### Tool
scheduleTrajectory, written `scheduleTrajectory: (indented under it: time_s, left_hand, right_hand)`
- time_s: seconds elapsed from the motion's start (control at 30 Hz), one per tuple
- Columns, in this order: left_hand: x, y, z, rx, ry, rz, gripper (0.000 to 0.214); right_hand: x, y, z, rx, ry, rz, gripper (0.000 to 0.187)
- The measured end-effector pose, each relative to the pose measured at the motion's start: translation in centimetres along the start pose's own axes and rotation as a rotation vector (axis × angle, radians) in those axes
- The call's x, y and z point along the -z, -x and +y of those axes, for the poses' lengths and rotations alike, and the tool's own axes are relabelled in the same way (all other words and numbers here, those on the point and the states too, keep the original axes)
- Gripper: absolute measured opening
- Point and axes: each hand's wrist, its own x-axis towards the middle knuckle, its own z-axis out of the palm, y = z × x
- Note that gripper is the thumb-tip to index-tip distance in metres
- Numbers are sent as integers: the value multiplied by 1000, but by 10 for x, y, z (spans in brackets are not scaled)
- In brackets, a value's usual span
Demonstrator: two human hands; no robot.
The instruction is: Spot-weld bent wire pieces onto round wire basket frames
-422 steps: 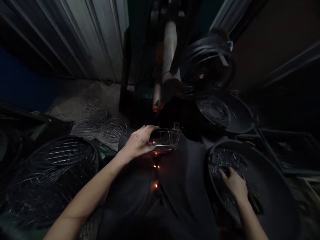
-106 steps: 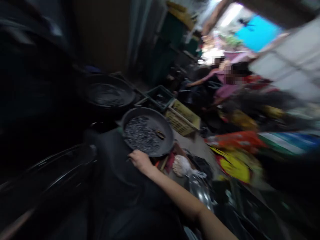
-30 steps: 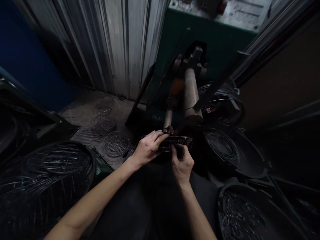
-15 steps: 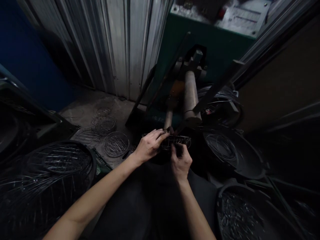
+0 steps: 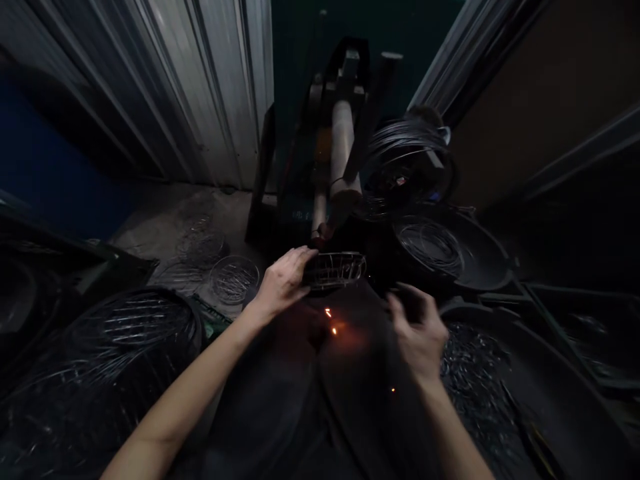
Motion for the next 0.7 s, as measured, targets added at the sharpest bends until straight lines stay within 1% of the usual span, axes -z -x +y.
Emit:
scheduleTrajectory:
  time_s: [0.07,0.1,0.13,0.17,0.2,0.23,0.27,0.3,0.33,0.4,0.43,0.5,0.6,0.63,0.7]
  left_hand:
    - [-3,7,15,64,75,-125,65]
    - [-5,9,23,87,108,-193,63]
    - [-9,10,29,102,134,-256,62]
    - [-13,11,34,104,153,-310,62]
    - [-16,12,38,92,166,-356,64]
    - [-19,14,40,76,168,-389,68]
    - [-20,18,41,69,160,-415,73]
    - [-21,23,40,80,145,-432,79]
    - [-21,29,38,109,129,-445,85]
    - [-21,44,30,205,109,-450,93]
    - [-21,52,27,256,107,-437,94]
    - [-22,66,20,324,117,-377,90]
    - [-28,77,16,328,145,-279,78]
    - [-29,78,15,323,154,-262,75]
    - [-29,76,14,314,153,-250,70]
  right_hand:
    - [45,10,50,-110,254,21,36]
    - [64,16,78,-186,406,-38,37]
    - [81,22,105,-277,578,-134,37]
    - [94,30,130,-364,730,-276,39]
    - [104,38,153,-435,832,-449,40]
    - [111,48,171,-481,885,-605,37]
    - [114,57,185,-505,894,-729,33]
    - [114,65,196,-511,873,-807,28]
    - [113,72,203,-508,844,-839,25]
    - [109,81,209,-514,807,-823,25]
    - [108,83,211,-524,804,-813,26]
    - [110,84,211,-557,815,-799,28]
    - [119,85,208,-607,870,-764,36]
    - [122,86,205,-595,902,-744,37]
    - [127,89,197,-489,997,-711,32]
